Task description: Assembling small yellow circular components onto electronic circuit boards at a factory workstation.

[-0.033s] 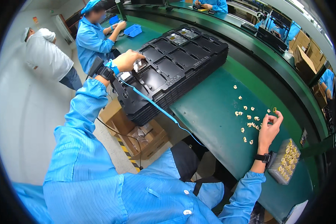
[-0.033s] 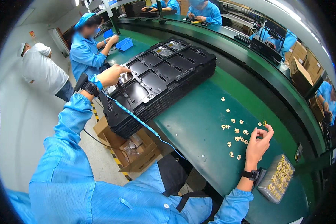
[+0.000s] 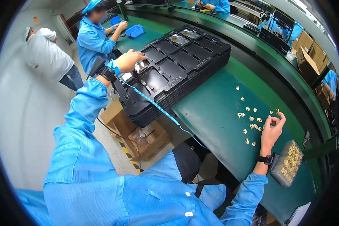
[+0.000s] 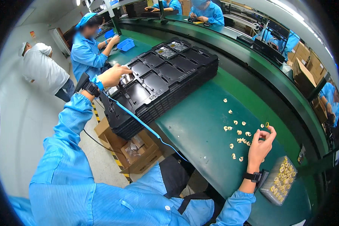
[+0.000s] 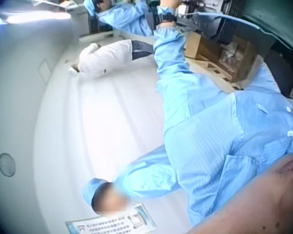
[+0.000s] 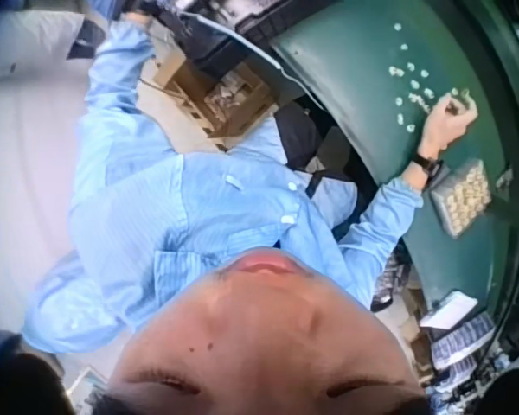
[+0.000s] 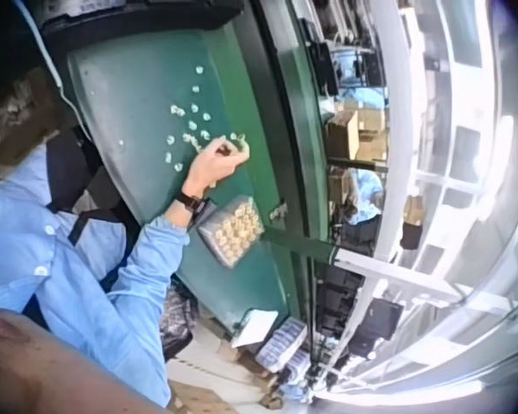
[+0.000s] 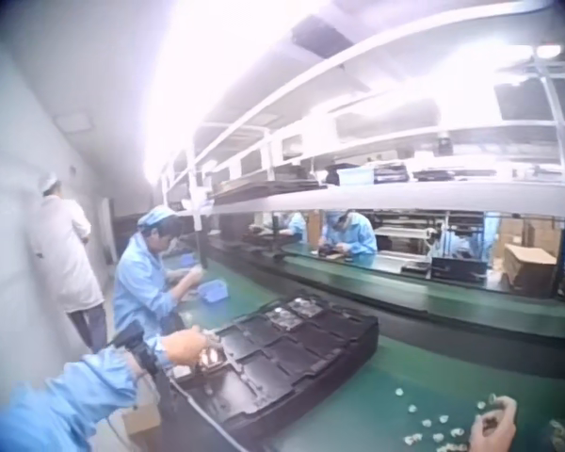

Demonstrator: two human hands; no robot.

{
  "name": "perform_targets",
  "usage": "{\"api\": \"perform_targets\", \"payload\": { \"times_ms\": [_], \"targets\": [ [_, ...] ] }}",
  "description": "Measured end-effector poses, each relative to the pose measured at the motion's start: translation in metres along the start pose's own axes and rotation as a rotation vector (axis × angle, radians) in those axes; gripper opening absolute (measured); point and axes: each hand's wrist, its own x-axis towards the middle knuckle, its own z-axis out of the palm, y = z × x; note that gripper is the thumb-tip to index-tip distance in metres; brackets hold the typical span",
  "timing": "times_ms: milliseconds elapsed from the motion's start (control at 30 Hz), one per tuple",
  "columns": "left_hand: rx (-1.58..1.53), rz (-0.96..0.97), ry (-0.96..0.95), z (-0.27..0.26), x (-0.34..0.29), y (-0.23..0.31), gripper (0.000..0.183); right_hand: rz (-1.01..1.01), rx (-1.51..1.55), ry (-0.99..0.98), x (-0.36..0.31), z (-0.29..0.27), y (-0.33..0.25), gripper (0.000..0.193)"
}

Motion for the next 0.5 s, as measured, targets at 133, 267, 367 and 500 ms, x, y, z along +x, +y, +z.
{"api": "perform_targets", "payload": {
  "times_ms": [133,267,367,500],
  "targets": [
    [0.127,-0.011,-0.126,-0.013,0.004,-0.004,0.068,-0.003,0.003,-0.001,-0.001,0.001,0.001,0.039],
    [0.099,0.068,-0.068,-0.02,0.008,-0.021,0.061,0.016,0.016,-0.012,0.0,0.002,0.003,0.039],
    [0.086,0.188,0.078,-0.035,0.007,-0.024,0.046,0.026,0.028,-0.012,0.0,0.002,0.005,0.04],
    [-0.006,0.086,0.167,-0.037,-0.013,-0.037,0.029,0.092,0.112,-0.054,0.0,0.0,-0.01,0.047]
  ]
}}
